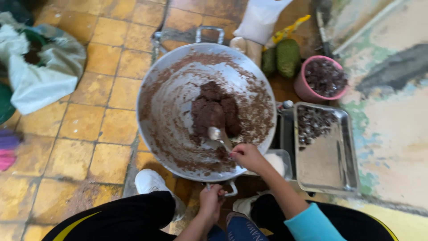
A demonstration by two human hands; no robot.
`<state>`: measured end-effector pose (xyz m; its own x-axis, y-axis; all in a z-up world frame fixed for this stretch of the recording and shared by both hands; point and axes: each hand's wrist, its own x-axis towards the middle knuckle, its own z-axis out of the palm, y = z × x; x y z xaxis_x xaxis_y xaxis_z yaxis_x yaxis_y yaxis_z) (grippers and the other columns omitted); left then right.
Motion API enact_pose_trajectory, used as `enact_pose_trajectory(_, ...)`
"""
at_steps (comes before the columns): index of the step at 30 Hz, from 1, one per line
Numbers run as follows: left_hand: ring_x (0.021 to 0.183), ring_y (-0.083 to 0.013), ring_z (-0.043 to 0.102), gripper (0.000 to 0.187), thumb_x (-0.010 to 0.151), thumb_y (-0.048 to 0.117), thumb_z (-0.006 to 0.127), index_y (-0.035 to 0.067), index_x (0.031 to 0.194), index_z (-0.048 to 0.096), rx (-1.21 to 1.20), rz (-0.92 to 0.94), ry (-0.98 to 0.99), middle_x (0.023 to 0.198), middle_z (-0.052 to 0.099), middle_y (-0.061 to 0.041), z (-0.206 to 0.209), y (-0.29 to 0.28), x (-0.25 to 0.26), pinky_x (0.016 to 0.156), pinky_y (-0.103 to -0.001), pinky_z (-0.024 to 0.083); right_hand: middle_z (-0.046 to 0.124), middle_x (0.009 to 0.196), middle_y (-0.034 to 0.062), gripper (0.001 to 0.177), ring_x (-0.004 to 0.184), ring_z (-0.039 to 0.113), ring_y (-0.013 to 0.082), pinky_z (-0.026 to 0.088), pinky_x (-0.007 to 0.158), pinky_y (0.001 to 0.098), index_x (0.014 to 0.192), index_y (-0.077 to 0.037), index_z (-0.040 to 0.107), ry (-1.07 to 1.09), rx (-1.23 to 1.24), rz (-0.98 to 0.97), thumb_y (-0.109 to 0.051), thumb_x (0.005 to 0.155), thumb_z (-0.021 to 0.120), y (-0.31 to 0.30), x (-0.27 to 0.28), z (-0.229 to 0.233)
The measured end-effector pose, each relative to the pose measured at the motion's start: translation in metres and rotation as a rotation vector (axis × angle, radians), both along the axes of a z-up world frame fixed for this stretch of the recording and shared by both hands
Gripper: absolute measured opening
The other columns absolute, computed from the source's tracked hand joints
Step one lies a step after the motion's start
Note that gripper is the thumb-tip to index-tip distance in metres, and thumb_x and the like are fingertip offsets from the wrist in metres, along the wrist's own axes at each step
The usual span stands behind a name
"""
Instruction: Mixing a thick brown paste in a large metal bowl using a wooden spoon
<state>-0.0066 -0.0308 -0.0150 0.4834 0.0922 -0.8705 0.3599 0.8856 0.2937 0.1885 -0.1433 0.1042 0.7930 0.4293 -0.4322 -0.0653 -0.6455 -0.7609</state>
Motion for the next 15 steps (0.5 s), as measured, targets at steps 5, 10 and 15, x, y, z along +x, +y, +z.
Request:
enact_pose_trajectory(5, 0.069, -0.0214, 0.059, 0.003, 0.093, 0.007, 0.062, 0.004, 0.093, 0.062, 0.019, -0.01, 0.021, 0.065, 0.053, -0.007, 0.008, 0.014, 0.001, 0.07, -0.038, 0.045, 0.075, 0.086, 0.0067, 0.014, 0.073, 0.067, 0.0262, 0.053, 0.072, 0.0379, 0.091, -0.01, 0.076, -0.205, -0.378, 0.011, -0.018, 0.087, 0.066, -0.063, 0.008, 0.032)
enact_pose_trajectory(10, 0.065, -0.0205, 0.058, 0.007, 0.093, 0.004, 0.06, 0.004, 0.099, 0.059, 0.02, 0.009, 0.059, 0.063, 0.052, -0.006, 0.014, 0.023, -0.001, 0.069, -0.036, 0.046, 0.075, 0.084, 0.0152, 0.014, 0.072, 0.067, 0.0401, 0.054, 0.07, 0.047, 0.092, -0.01, 0.072, -0.342, -0.451, -0.16, -0.012, 0.085, 0.06, -0.106, 0.016, 0.036)
enact_pose_trajectory(15, 0.078, -0.0228, 0.054, 0.009, 0.099, 0.009, 0.058, 0.001, 0.099, 0.055, 0.099, 0.004, 0.074, 0.085, 0.055, -0.011, 0.056, 0.022, 0.003, 0.072, -0.039, 0.046, 0.074, 0.092, 0.0201, 0.018, 0.084, 0.067, 0.0433, 0.052, 0.076, 0.0507, 0.101, -0.006, 0.064, -0.292, -0.447, -0.351, -0.013, 0.093, 0.05, -0.111, 0.014, 0.05)
